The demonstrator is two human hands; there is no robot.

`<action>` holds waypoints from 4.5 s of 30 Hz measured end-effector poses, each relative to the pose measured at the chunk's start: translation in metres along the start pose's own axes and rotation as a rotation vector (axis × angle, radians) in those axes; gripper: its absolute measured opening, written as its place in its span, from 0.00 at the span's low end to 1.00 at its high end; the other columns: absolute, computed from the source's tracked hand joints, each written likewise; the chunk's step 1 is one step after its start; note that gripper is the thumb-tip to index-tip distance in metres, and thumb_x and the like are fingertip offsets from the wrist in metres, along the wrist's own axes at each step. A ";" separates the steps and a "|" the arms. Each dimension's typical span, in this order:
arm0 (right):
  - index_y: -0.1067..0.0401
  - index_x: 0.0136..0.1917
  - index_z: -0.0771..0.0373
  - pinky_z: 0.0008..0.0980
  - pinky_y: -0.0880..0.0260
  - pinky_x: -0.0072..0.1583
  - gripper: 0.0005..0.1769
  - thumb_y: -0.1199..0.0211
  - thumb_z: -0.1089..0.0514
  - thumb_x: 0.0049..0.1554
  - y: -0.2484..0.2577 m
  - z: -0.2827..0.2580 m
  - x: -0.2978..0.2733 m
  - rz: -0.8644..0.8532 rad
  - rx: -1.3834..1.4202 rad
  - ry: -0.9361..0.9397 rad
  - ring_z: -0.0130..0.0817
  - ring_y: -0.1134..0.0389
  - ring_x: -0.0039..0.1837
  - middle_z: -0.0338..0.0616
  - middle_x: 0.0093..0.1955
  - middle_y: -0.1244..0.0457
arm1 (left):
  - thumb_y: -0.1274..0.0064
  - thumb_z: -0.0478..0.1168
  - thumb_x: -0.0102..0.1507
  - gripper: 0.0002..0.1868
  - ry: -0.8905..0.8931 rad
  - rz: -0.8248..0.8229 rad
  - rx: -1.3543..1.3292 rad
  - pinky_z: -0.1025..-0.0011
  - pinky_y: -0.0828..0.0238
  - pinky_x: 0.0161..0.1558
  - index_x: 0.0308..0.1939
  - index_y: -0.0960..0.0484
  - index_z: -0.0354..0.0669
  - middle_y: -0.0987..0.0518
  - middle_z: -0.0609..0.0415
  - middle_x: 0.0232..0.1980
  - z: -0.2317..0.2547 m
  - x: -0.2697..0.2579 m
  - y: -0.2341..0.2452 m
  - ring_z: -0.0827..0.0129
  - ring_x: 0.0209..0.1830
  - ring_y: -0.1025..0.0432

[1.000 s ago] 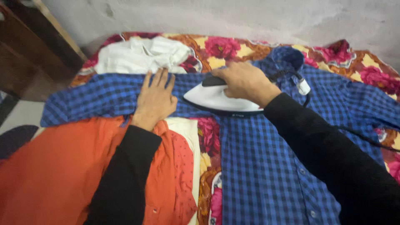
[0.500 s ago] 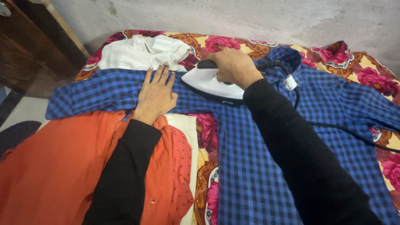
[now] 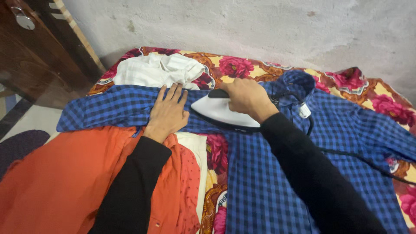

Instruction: The person irons a blue checkered shirt laid out on a floral-patterned bed. They use a white electric iron to smooth the front, sleeves, and collar, adjusting the fabric with their left hand. The person also buttons the top button of the shirt during the process.

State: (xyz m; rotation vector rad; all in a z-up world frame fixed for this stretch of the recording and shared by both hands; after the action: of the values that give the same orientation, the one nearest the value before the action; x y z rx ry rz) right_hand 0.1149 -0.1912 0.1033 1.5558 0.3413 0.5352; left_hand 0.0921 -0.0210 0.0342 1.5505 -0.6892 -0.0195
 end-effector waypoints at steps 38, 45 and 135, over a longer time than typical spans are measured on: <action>0.25 0.60 0.54 0.53 0.28 0.52 0.28 0.32 0.59 0.44 0.000 0.012 0.015 -0.031 0.034 0.054 0.55 0.28 0.51 0.54 0.45 0.30 | 0.53 0.49 0.59 0.37 0.012 -0.029 -0.058 0.49 0.59 0.76 0.69 0.29 0.32 0.35 0.37 0.75 -0.006 0.002 -0.006 0.51 0.78 0.46; 0.26 0.61 0.53 0.54 0.28 0.49 0.30 0.31 0.58 0.43 0.003 -0.008 -0.029 0.023 0.026 0.052 0.58 0.29 0.47 0.57 0.43 0.31 | 0.54 0.49 0.59 0.37 -0.001 -0.023 -0.021 0.49 0.59 0.77 0.69 0.29 0.32 0.35 0.37 0.75 -0.004 0.000 -0.006 0.52 0.78 0.46; 0.30 0.69 0.54 0.55 0.29 0.55 0.33 0.37 0.57 0.48 0.003 0.365 -0.201 0.211 0.161 -0.576 0.59 0.29 0.54 0.62 0.52 0.31 | 0.54 0.56 0.65 0.36 -0.690 -0.132 -0.726 0.44 0.61 0.80 0.70 0.28 0.35 0.38 0.33 0.79 0.534 -0.015 0.063 0.44 0.83 0.49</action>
State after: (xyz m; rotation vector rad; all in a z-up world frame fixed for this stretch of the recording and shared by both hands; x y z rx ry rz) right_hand 0.1390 -0.6067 0.0824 1.8348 -0.2275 0.2033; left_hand -0.1678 -0.4921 0.0187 0.8559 -0.9712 -0.8454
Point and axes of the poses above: each hand's wrist, its own x-axis towards the middle knuckle, its own y-axis out of the back of the hand, z = x × y, the point moved 10 cm from there along x, towards the middle knuckle
